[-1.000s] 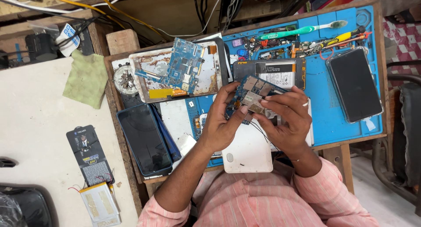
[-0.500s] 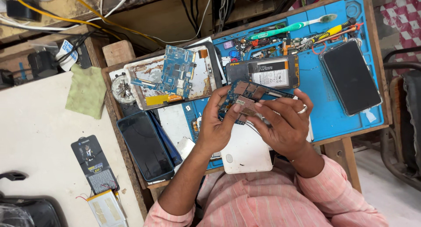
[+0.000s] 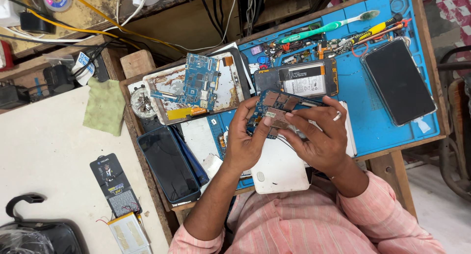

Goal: The person disassembles and reassembles multiple mobile phones on a cluttered workbench. They remove back covers, extract batteries, and handle circuit boards and connectors, occasionally using a toothbrush-like tool to clean components. The person repeatedly picks up, inspects, and places phone parts across the workspace.

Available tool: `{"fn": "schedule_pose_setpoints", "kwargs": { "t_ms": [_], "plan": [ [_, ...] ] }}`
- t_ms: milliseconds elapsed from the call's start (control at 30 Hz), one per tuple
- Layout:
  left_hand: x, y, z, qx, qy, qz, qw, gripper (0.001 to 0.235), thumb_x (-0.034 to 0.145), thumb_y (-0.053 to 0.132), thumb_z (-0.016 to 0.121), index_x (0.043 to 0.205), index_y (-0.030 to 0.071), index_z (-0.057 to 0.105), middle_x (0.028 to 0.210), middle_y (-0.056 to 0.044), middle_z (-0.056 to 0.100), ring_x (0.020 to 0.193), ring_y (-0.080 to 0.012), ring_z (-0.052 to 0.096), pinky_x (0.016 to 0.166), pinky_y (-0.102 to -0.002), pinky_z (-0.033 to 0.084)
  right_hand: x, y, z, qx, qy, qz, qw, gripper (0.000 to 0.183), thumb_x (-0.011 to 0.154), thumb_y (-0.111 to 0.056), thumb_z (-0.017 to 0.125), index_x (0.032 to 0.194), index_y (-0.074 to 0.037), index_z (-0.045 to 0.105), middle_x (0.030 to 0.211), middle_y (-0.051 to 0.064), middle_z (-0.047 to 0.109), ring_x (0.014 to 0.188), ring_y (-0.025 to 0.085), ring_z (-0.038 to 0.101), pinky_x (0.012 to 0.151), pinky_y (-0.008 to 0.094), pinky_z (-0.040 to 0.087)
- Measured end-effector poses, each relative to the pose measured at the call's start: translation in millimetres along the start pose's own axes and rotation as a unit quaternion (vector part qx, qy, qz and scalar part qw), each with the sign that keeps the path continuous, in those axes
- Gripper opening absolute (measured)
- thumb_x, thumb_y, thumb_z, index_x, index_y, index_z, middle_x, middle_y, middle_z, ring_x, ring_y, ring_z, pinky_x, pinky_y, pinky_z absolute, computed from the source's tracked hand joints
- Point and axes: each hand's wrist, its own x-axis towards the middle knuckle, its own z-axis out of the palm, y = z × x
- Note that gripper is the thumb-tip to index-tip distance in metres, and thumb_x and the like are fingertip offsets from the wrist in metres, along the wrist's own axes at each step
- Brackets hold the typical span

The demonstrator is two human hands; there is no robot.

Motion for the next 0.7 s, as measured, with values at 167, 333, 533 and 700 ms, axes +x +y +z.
{"fn": "schedule_pose_setpoints", "kwargs": {
  "t_ms": [167, 333, 533, 700],
  "plan": [
    [-1.7, -1.5, 3.8, -0.028, 0.021, -0.036, 0.999, 0.038, 0.107, 0.016, 0.062, 0.140, -0.001, 0.051, 0.127, -0.014, 0.067, 0.116, -0.0141, 0.064, 0.095, -0.028, 0.055, -0.1, -0.1, -1.5, -0.013, -0.019, 0.008, 1.000, 0.040, 0.079, -0.029, 0.092, 0.113, -0.014, 0.077, 0.105, 0.001, 0.070, 0.099, 0.018, 0.064, 0.113, 0.046, 0.037],
    [-2.6, -3.1, 4.2, -0.017, 0.036, -0.030, 0.999, 0.037, 0.106, 0.011, 0.062, 0.139, -0.002, 0.051, 0.122, -0.014, 0.070, 0.111, -0.0127, 0.066, 0.092, -0.027, 0.056, 0.4, -0.5, -2.0, -0.022, -0.030, 0.008, 0.999, 0.042, 0.080, -0.033, 0.090, 0.117, -0.017, 0.076, 0.102, -0.001, 0.069, 0.097, 0.017, 0.064, 0.113, 0.047, 0.037],
    [-2.1, -5.9, 3.1, -0.023, 0.042, -0.028, 0.998, 0.034, 0.107, 0.009, 0.061, 0.138, -0.002, 0.051, 0.120, -0.014, 0.071, 0.110, -0.0130, 0.067, 0.093, -0.027, 0.056, 0.5, -1.4, -2.2, -0.026, -0.038, 0.005, 0.999, 0.045, 0.080, -0.034, 0.088, 0.120, -0.017, 0.076, 0.104, -0.001, 0.068, 0.098, 0.018, 0.063, 0.113, 0.047, 0.036],
    [-1.4, -7.7, 2.9, -0.023, 0.047, -0.028, 0.998, 0.035, 0.107, 0.010, 0.061, 0.138, -0.002, 0.051, 0.120, -0.014, 0.070, 0.111, -0.0135, 0.067, 0.091, -0.027, 0.058, -0.2, -0.3, -1.1, -0.030, -0.039, 0.006, 0.999, 0.042, 0.082, -0.029, 0.089, 0.120, -0.016, 0.076, 0.107, 0.001, 0.069, 0.098, 0.018, 0.062, 0.117, 0.047, 0.035]
  ]
}}
